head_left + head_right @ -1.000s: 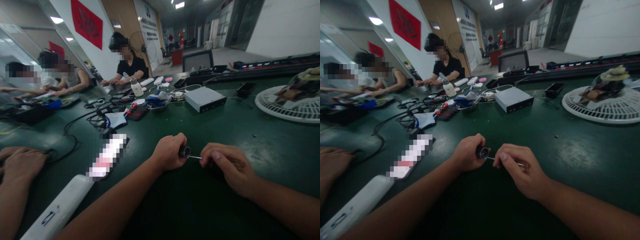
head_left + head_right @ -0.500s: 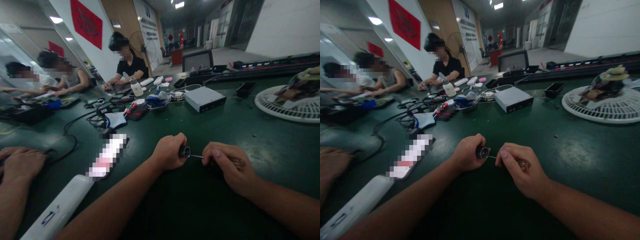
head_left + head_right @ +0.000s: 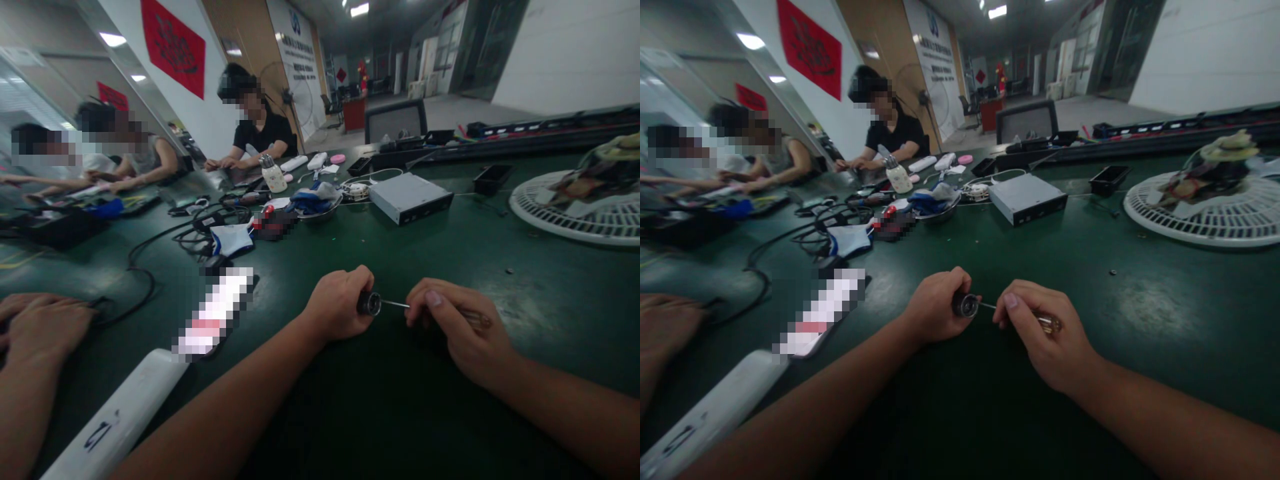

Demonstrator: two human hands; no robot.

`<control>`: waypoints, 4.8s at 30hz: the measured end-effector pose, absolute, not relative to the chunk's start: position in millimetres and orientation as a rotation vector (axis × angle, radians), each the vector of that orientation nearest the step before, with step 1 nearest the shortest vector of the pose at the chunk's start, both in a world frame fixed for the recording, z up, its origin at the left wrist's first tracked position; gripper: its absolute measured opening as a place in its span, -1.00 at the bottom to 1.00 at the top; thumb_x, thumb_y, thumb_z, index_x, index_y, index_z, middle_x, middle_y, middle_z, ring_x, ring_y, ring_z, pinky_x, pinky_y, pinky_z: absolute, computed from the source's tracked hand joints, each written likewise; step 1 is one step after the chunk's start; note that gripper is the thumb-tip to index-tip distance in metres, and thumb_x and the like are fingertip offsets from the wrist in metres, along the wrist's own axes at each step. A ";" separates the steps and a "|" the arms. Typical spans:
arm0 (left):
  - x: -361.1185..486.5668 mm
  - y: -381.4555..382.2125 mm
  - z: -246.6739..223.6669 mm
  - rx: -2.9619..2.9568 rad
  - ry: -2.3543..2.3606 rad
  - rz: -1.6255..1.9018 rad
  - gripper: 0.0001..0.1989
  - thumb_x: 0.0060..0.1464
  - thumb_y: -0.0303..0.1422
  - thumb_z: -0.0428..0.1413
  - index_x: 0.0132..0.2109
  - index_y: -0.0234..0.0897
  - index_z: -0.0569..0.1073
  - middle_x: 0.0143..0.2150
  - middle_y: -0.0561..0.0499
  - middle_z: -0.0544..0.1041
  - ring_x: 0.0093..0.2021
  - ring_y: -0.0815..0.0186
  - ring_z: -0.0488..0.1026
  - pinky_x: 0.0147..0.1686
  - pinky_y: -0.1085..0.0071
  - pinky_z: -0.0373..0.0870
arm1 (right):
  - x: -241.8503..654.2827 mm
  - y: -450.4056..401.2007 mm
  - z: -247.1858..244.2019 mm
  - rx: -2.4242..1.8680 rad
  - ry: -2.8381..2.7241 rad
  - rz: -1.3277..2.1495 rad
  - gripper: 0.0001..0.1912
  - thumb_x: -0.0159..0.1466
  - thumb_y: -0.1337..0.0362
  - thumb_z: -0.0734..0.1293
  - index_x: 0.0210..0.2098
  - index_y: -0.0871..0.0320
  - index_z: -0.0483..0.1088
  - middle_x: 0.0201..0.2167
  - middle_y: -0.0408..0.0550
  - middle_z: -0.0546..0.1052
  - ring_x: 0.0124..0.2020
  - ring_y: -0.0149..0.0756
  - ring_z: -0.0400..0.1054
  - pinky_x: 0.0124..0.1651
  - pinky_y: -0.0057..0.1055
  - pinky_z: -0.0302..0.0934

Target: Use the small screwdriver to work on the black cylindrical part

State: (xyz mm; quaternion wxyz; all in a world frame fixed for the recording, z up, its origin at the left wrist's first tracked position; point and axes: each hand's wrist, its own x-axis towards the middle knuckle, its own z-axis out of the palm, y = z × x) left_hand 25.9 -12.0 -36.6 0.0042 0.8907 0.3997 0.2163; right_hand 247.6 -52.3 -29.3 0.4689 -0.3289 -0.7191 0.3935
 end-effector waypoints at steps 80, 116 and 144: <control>28.3 -10.3 -36.8 2.804 1.277 0.672 -0.75 -0.05 -0.34 0.14 -0.27 -0.19 0.19 -0.46 0.13 0.36 -0.49 0.36 0.30 -0.46 0.39 0.17 | 250.0 -51.6 -33.5 -0.755 -1.796 0.930 -0.62 0.47 0.24 0.12 -0.40 0.14 0.43 -0.44 -0.11 0.43 -0.41 -0.36 0.32 -0.34 -0.35 0.16; 27.9 -10.5 -37.6 2.766 1.302 0.621 -0.77 -0.05 -0.36 0.13 -0.25 -0.19 0.21 -0.44 0.12 0.39 -0.48 0.36 0.32 -0.45 0.40 0.18 | 249.0 -50.7 -31.7 -0.763 -1.788 0.944 -0.65 0.47 0.25 0.13 -0.36 0.12 0.45 -0.37 -0.10 0.46 -0.37 -0.36 0.34 -0.32 -0.36 0.19; 28.9 -10.3 -35.5 2.796 1.312 0.569 -0.77 -0.05 -0.35 0.13 -0.25 -0.19 0.23 -0.44 0.11 0.40 -0.48 0.34 0.33 -0.45 0.38 0.18 | 250.6 -50.8 -32.4 -0.756 -1.866 0.933 -0.64 0.46 0.26 0.13 -0.42 0.12 0.40 -0.42 -0.09 0.44 -0.38 -0.31 0.34 -0.31 -0.31 0.17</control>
